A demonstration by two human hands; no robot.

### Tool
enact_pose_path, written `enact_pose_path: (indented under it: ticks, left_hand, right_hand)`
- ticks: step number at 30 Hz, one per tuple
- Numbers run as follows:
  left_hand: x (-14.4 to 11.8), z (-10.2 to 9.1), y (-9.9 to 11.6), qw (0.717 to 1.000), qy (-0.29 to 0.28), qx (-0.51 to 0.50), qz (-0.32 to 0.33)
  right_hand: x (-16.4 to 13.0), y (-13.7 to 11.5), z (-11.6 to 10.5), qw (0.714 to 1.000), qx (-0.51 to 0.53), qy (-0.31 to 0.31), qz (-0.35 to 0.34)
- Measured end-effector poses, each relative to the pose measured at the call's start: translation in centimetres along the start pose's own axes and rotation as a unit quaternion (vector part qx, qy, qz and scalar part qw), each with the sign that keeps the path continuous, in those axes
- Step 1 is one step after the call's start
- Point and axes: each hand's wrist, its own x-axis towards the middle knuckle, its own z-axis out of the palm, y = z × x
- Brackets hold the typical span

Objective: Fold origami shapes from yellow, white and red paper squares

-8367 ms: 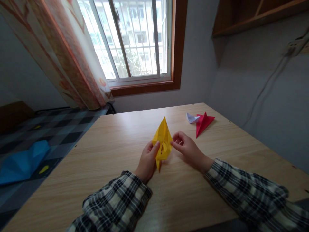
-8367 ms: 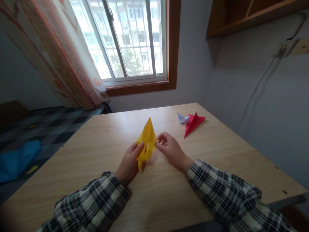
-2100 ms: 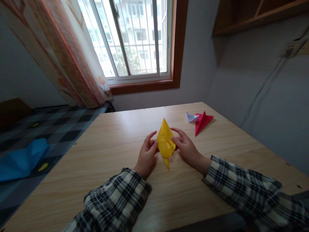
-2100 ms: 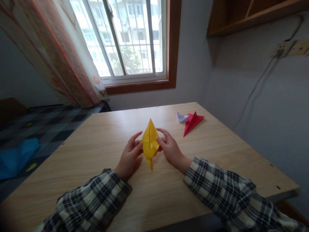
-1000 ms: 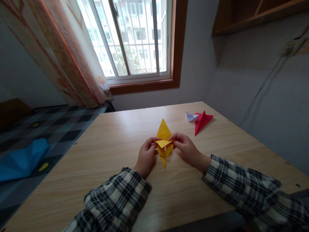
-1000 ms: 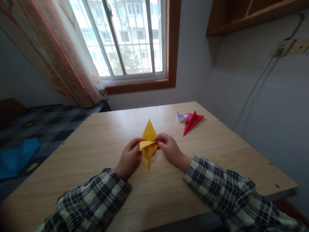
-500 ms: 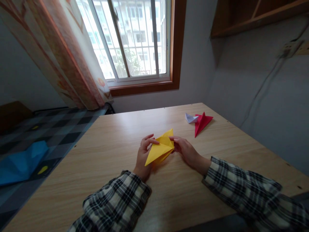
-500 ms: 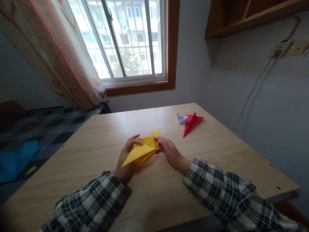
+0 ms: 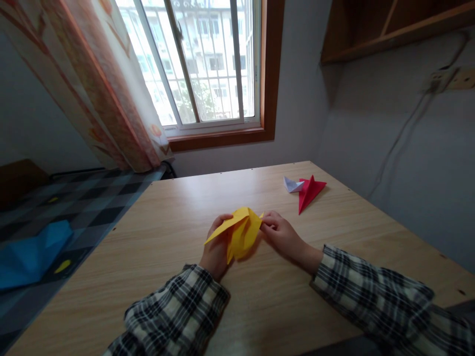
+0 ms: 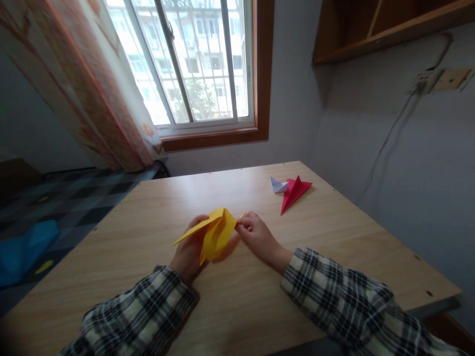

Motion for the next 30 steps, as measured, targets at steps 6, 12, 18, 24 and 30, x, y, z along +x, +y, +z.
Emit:
enact_pose_path:
  ticks: [6, 12, 18, 24, 30]
  left_hand:
    - [1.0, -0.3, 0.0, 0.999, 0.024, -0.018, 0.019]
    - [0.9, -0.6, 0.3, 0.999, 0.022, 0.002, 0.029]
    - [1.2, -1.5, 0.1, 1.0, 0.009, 0.01, 0.021]
    - [0.9, -1.1, 0.8, 0.999, 0.002, 0.035, 0.014]
    - [0.7, -1.1, 1.2, 0.996, -0.001, 0.084, 0.009]
  right_hand:
    - [0.1, -0.3, -0.6, 0.998, -0.006, 0.06, 0.009]
    - [0.6, -0.7, -0.9, 0.992, 0.062, 0.102, 0.048]
    - [0.8, -0.5, -0.8, 0.953, 0.251, 0.028, 0.168]
    - [1.0, -0.3, -1.3, 0.935, 0.288, 0.023, 0.204]
    - [1.3, -1.1, -2.4, 0.938, 0.283, -0.004, 0.201]
